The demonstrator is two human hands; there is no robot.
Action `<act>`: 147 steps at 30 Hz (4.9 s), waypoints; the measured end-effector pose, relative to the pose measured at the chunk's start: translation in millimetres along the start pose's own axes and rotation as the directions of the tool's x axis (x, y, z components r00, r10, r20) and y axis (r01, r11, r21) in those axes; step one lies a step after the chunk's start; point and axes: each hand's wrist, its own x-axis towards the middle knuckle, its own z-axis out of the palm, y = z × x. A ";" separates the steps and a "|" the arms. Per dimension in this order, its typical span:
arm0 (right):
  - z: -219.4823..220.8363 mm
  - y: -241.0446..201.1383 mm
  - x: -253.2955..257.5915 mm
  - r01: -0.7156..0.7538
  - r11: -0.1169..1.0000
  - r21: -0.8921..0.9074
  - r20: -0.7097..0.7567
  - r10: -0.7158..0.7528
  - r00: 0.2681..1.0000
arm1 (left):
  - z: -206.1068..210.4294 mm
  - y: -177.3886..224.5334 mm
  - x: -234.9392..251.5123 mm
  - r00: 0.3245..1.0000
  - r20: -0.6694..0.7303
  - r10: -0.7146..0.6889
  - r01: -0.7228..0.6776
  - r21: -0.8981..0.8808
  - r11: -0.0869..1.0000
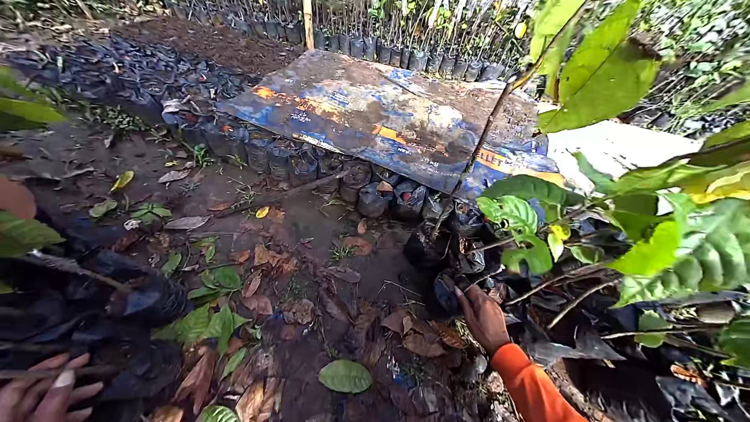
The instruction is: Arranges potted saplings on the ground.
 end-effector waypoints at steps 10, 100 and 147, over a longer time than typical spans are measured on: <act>15.4 -126.3 -9.3 0.638 0.727 0.252 -0.066 -0.645 0.761 | 14.6 33.5 -9.6 0.984 -0.163 -0.078 0.089 0.061 0.994; 166.5 -475.7 33.0 0.871 0.280 0.403 0.684 -0.725 -0.083 | 68.3 66.2 25.6 0.849 0.482 -0.215 -0.358 0.825 0.438; 239.0 -423.3 -3.2 0.327 0.637 0.699 0.546 -0.769 0.332 | 69.0 90.1 32.7 0.872 0.195 -0.448 -0.019 0.930 0.367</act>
